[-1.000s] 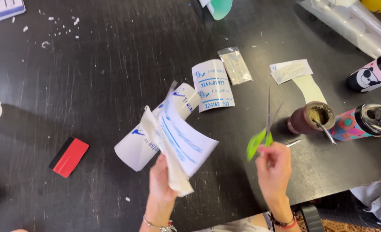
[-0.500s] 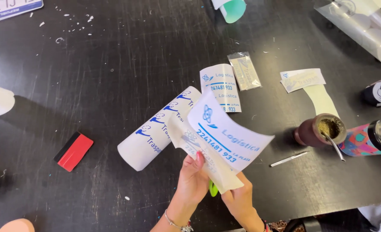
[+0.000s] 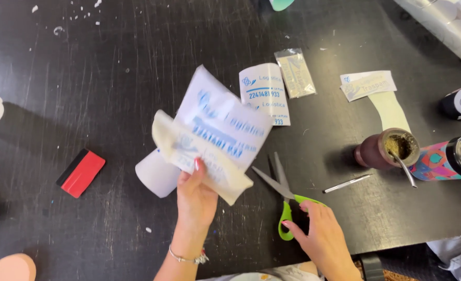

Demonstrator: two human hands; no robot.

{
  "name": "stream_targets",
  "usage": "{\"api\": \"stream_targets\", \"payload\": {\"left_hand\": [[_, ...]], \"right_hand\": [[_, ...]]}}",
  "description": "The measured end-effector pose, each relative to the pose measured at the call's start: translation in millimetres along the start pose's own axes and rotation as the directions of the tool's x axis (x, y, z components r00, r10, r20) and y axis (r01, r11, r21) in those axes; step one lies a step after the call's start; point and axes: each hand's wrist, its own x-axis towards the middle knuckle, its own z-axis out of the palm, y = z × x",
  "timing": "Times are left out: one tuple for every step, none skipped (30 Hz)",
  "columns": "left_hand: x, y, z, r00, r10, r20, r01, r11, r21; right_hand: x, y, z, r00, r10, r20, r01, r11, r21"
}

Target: Preparing vinyl stickers by peeling them from a backing sheet, smoothing them with a squeegee, and cutting them into individual pieces with scissors.

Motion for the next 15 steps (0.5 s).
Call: {"api": "stream_targets", "payload": {"left_hand": [[3.7, -3.5, -7.0, 1.000, 0.000, -0.010, 0.000, 1.000, -0.002], [6.8, -7.0, -13.9, 0.999, 0.035, 0.015, -0.035, 0.999, 0.029], [11.4, -10.3, -19.9, 0.996, 0.068, 0.049, -0.071, 0.996, 0.061], [9.5, -11.4, -19.0, 0.997, 0.069, 0.046, -0.071, 0.996, 0.060], [8.9, -11.9, -16.9, 0.996, 0.071, 0.056, -0.075, 0.995, 0.073], [8.0, -12.6, -14.3, 0.995, 0.073, 0.066, -0.079, 0.993, 0.085], [6.4, -13.9, -16.1, 0.995, 0.074, 0.073, -0.080, 0.993, 0.088], [4.8, -15.4, -17.6, 0.995, 0.069, 0.078, -0.075, 0.994, 0.080], [3.6, -16.8, -19.2, 0.994, 0.064, 0.083, -0.070, 0.995, 0.074], [2.1, -14.1, -16.2, 0.994, 0.065, 0.091, -0.072, 0.994, 0.078], [-0.9, -11.3, -14.2, 0.999, 0.034, 0.030, -0.037, 0.995, 0.096], [-3.6, -9.1, -12.1, 1.000, 0.005, -0.031, -0.001, 0.994, 0.113], [-10.9, -7.4, -6.7, 0.999, 0.000, -0.033, 0.004, 0.993, 0.122], [-18.1, -6.1, -0.8, 0.998, 0.066, -0.008, -0.064, 0.980, 0.188], [-22.3, -3.6, 7.3, 0.990, 0.135, 0.029, -0.138, 0.958, 0.251]], "right_hand": [[-2.0, -1.9, -5.2, 1.000, -0.001, 0.010, 0.001, 1.000, -0.003], [-4.4, -3.7, -10.8, 0.998, 0.011, 0.058, -0.004, 0.992, -0.125], [-5.3, -5.8, -16.1, 0.995, 0.028, 0.097, -0.004, 0.970, -0.245], [-1.6, -6.1, -22.5, 0.995, 0.028, 0.100, -0.002, 0.969, -0.246], [3.1, -6.9, -28.7, 0.990, -0.010, 0.142, 0.066, 0.915, -0.397], [7.8, -7.6, -35.6, 0.981, -0.040, 0.188, 0.137, 0.834, -0.534], [14.0, -31.1, -66.1, 0.983, -0.040, 0.181, 0.132, 0.836, -0.532], [20.0, -54.2, -97.3, 0.939, 0.189, 0.288, -0.026, 0.873, -0.487], [25.8, -77.1, -128.3, 0.829, 0.395, 0.395, -0.198, 0.869, -0.454], [18.7, -60.5, -160.0, 0.832, 0.394, 0.391, -0.201, 0.870, -0.449], [10.3, -43.5, -190.8, 0.961, -0.011, 0.276, -0.055, 0.972, 0.228], [2.2, -25.7, -221.3, 0.963, -0.250, -0.097, 0.235, 0.615, 0.753], [1.5, -17.3, -234.5, 0.965, -0.242, -0.096, 0.229, 0.611, 0.758], [-1.7, -10.0, -244.5, 0.967, -0.235, -0.095, 0.223, 0.613, 0.758], [-3.2, -5.4, -251.2, 0.968, -0.230, -0.103, 0.227, 0.614, 0.756]]}}
